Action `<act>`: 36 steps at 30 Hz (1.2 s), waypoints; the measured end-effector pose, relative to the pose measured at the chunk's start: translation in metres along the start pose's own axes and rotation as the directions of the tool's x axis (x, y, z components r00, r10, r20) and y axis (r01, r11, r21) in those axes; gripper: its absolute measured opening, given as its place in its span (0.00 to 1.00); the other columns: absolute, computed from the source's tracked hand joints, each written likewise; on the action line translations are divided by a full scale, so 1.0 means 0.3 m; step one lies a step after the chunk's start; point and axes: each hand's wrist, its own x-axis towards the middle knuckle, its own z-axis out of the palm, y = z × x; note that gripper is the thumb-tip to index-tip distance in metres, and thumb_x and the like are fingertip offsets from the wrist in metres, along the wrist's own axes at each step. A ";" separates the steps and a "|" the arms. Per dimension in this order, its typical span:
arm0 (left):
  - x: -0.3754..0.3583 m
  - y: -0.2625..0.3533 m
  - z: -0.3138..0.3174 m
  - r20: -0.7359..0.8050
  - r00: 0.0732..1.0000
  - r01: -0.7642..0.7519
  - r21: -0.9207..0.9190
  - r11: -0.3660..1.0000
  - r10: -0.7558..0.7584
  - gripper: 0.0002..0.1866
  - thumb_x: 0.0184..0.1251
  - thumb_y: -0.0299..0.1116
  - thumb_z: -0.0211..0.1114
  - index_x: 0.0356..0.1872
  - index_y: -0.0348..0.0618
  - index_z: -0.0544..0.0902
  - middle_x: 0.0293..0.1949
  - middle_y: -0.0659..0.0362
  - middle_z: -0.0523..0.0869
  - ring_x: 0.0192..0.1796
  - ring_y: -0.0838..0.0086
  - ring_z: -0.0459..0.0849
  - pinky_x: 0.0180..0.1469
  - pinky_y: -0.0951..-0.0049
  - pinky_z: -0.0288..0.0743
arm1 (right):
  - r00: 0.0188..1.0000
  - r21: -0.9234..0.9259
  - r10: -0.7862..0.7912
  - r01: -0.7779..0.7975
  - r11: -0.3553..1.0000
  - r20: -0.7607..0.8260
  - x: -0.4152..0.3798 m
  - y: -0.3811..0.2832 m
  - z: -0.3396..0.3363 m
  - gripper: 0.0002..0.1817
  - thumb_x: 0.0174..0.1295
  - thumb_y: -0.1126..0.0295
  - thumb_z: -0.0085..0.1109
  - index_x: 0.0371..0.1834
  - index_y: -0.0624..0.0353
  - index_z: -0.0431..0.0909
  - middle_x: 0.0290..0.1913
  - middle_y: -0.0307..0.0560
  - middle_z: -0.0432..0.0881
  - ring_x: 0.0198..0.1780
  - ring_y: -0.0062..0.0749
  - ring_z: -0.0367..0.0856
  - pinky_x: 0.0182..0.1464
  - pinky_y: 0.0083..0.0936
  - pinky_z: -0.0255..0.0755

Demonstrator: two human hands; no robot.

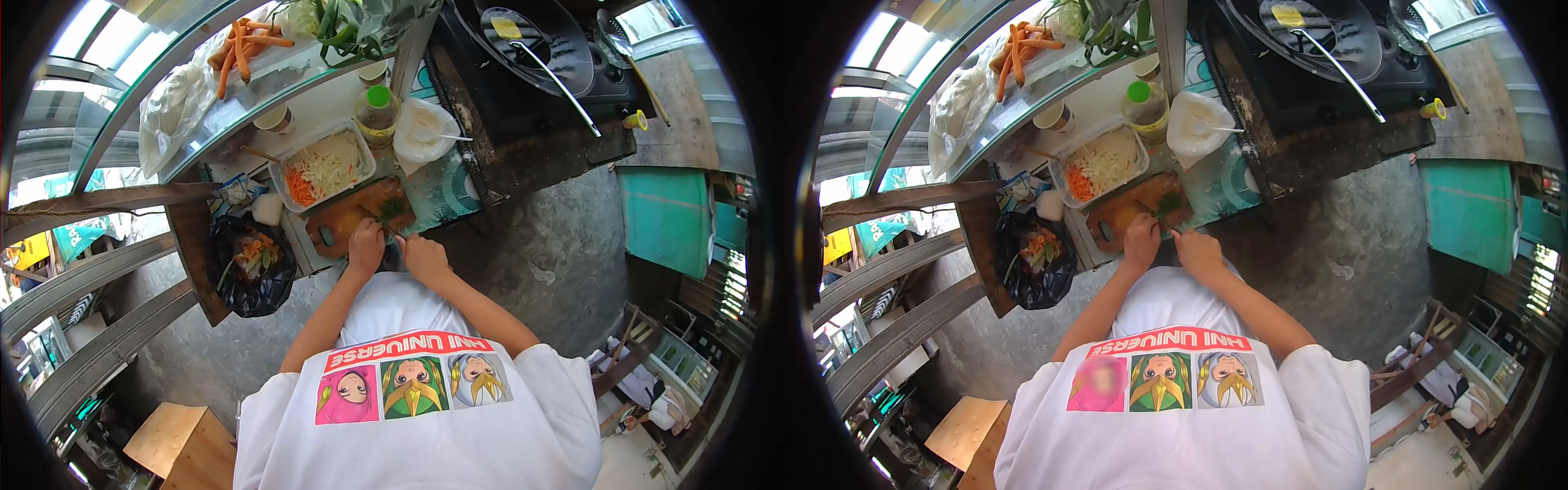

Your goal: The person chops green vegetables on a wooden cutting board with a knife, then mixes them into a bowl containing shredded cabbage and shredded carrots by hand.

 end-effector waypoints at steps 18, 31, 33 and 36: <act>-0.007 0.010 -0.011 -0.039 0.982 -0.180 0.098 0.979 0.185 0.05 0.53 0.24 0.64 0.30 0.34 0.83 0.35 0.49 0.82 0.39 0.55 0.81 0.41 0.62 0.76 | 0.999 0.124 0.018 -0.021 0.992 0.033 0.064 0.044 -0.019 0.26 0.68 0.52 0.45 0.22 0.61 0.78 0.18 0.59 0.78 0.22 0.55 0.80 0.24 0.43 0.75; -0.002 -0.010 -0.007 -0.019 0.970 -0.239 0.123 0.963 0.243 0.02 0.47 0.22 0.60 0.24 0.34 0.79 0.33 0.52 0.80 0.36 0.59 0.78 0.39 0.64 0.76 | 0.998 0.005 0.060 -0.060 0.998 0.031 -0.020 -0.029 -0.053 0.25 0.68 0.53 0.46 0.22 0.61 0.78 0.15 0.53 0.79 0.18 0.46 0.81 0.20 0.36 0.75; -0.002 -0.011 -0.008 -0.034 0.967 -0.247 0.109 0.963 0.252 0.02 0.47 0.21 0.60 0.24 0.34 0.79 0.33 0.52 0.80 0.36 0.59 0.78 0.39 0.64 0.76 | 1.000 -0.028 -0.010 0.009 1.000 -0.020 -0.014 0.009 0.019 0.25 0.68 0.53 0.46 0.22 0.62 0.78 0.15 0.52 0.79 0.17 0.46 0.81 0.20 0.36 0.74; 0.006 -0.011 -0.009 -0.038 0.965 -0.253 0.103 0.962 0.258 0.02 0.47 0.21 0.61 0.25 0.34 0.79 0.32 0.52 0.80 0.36 0.59 0.78 0.39 0.64 0.76 | 1.000 -0.017 -0.011 0.012 1.000 0.019 -0.001 0.015 0.014 0.24 0.68 0.53 0.47 0.23 0.61 0.77 0.15 0.53 0.79 0.18 0.46 0.81 0.19 0.37 0.74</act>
